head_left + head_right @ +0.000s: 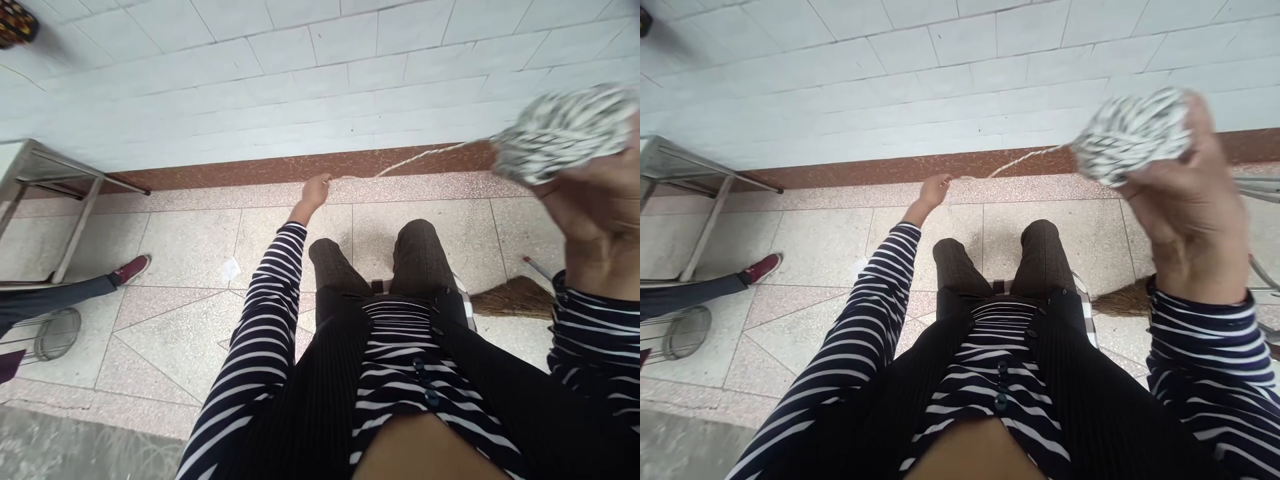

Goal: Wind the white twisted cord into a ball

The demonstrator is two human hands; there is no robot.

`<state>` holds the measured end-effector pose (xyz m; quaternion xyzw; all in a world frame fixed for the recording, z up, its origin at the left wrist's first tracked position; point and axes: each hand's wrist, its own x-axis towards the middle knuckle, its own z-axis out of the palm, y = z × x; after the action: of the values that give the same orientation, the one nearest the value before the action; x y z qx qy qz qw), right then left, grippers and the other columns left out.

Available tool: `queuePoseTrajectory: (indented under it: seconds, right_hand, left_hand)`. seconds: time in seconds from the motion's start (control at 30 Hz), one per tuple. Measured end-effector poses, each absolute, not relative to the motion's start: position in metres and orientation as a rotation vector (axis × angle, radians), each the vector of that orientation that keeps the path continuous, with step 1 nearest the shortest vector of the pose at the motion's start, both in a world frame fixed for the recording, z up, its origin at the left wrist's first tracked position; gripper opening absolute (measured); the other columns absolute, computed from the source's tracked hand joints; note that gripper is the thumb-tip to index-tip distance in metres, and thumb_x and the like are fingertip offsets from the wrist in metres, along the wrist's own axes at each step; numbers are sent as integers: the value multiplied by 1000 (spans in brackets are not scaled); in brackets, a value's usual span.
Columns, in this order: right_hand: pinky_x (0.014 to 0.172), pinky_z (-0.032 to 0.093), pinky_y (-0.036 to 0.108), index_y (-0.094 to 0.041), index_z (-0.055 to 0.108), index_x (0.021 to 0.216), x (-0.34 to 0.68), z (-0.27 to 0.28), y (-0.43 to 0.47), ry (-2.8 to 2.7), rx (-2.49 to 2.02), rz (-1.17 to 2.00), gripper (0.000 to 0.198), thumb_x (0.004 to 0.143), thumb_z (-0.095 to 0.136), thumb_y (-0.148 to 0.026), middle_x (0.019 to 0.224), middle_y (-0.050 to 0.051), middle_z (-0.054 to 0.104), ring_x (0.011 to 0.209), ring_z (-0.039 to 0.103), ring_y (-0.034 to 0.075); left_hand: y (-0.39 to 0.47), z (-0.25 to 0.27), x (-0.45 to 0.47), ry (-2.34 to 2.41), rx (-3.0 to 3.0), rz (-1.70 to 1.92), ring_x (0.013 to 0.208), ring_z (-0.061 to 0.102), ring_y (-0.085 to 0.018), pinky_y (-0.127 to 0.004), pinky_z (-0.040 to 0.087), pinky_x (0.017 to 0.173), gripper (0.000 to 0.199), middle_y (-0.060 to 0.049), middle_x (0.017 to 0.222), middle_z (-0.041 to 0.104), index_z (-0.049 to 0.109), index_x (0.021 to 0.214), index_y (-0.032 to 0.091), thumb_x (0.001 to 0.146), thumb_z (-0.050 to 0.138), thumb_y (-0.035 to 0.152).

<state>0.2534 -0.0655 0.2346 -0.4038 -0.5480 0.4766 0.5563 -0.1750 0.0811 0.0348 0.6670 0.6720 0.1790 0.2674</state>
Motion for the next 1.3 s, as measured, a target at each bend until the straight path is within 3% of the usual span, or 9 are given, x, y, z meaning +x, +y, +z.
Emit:
queuePoseTrajectory:
  seconds: [0.03,0.17,0.33,0.5,0.7,0.87,1.0,1.13,1.3]
  right_hand:
    - [105,67,50,-46,81,116,244,230,-63,-1281,-926,1163,76,48,113,-36,138,-1,72,150,58,38]
    - [88,71,33,-30,75,113,202,206,-46,-1133,-1079,1449,74,47,107,-16,126,4,75,120,72,27]
    - [68,66,27,-27,67,106,172,174,-27,-1113,-1115,1489,69,48,105,-23,114,2,72,100,71,22]
    - [88,70,47,-26,64,105,185,165,-14,-1073,-1141,1416,68,51,105,-26,112,4,72,111,72,29]
    - [99,67,66,-21,68,109,199,184,-20,-919,-1151,1560,69,51,106,-29,111,9,77,116,71,36]
    - [92,67,54,-25,65,103,204,181,-15,-978,-1191,1453,68,49,107,-25,107,5,76,108,69,30]
    - [95,60,52,-24,62,102,209,151,9,-1136,-1303,1088,73,46,109,-24,107,7,66,100,59,26]
    - [109,51,56,-24,60,104,198,105,18,-1366,-1443,689,74,47,107,-22,121,12,53,124,47,34]
    - [108,50,56,-23,63,97,167,62,-6,-1479,-1472,1123,67,38,95,-18,119,10,58,119,52,37]
  left_hand:
    - [72,32,-158,1741,1779,465,135,67,-30,-47,48,126,41,-17,148,74,75,141,15,104,58,15]
    - [27,22,-71,1227,1617,588,139,67,-29,-48,50,123,58,-18,157,68,64,156,22,99,73,23]
    - [-17,29,-6,814,1329,964,122,75,-25,-47,51,119,48,-13,125,82,78,131,21,103,72,59]
    - [-37,27,-25,916,1336,852,90,76,-19,-37,57,102,34,-7,87,81,80,106,15,99,76,49]
    - [-47,10,-68,1240,1579,658,96,75,-20,-31,55,100,33,-5,87,80,70,73,18,101,59,32]
    - [-53,18,-85,1318,1658,574,94,75,-20,-30,56,96,36,-4,90,81,71,74,19,104,54,33]
    - [-65,40,-81,1185,1687,565,98,76,-20,-30,55,99,38,-5,97,83,74,78,19,106,53,34]
    - [-73,71,-71,1085,1769,561,93,75,-19,-30,54,95,41,-5,94,82,74,79,19,109,53,37]
    - [-46,93,-70,1192,2046,607,90,71,-22,-34,51,97,40,-4,87,79,77,83,21,111,54,36]
